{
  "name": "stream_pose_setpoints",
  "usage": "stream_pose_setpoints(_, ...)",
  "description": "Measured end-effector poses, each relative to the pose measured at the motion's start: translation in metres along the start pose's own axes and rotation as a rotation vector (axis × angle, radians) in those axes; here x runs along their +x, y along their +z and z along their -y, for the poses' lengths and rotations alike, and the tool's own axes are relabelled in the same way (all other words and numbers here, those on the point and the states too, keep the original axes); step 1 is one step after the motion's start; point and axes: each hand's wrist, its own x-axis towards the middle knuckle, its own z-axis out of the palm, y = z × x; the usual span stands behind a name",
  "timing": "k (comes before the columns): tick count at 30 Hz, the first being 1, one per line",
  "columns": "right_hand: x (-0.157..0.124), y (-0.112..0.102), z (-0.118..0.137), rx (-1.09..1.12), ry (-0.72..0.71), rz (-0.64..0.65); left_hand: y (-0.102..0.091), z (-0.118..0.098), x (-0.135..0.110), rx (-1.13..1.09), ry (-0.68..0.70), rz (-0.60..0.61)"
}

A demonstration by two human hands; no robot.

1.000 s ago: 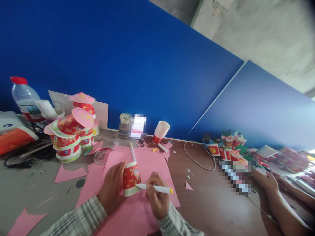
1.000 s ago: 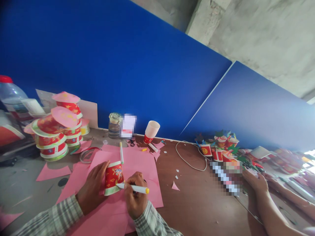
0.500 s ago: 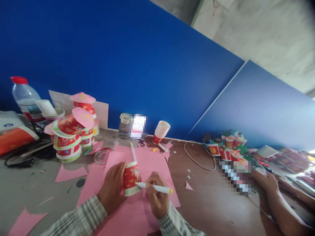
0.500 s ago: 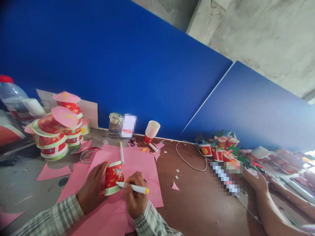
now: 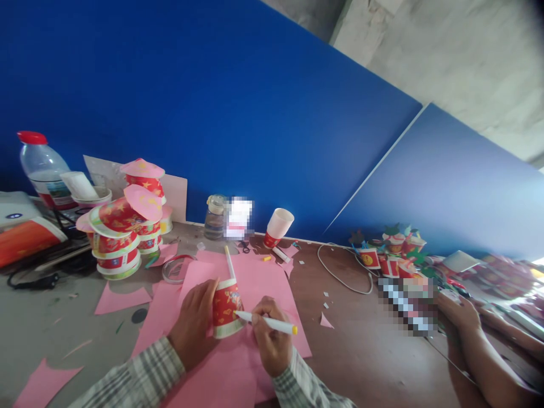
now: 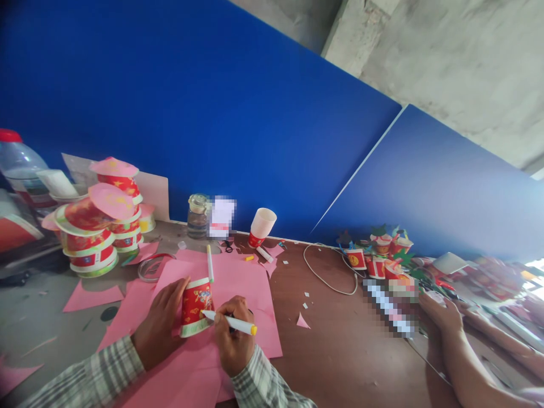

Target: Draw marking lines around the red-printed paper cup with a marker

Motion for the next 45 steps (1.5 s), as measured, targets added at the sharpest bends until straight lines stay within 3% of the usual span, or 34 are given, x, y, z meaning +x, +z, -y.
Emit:
stream_pose_setpoints(9,0.0040,-0.0078,-0.0045,0.116,0.062,-0.028,-0.0018,-0.0017,0.0024,-0.009,-0.035,0.003)
stream_pose_setpoints(45,0.0019,-0.0060,-0.0019,0.041,0.060,0.021,-0.0002,0.0006,0.0015,0.009,-0.040,0.026)
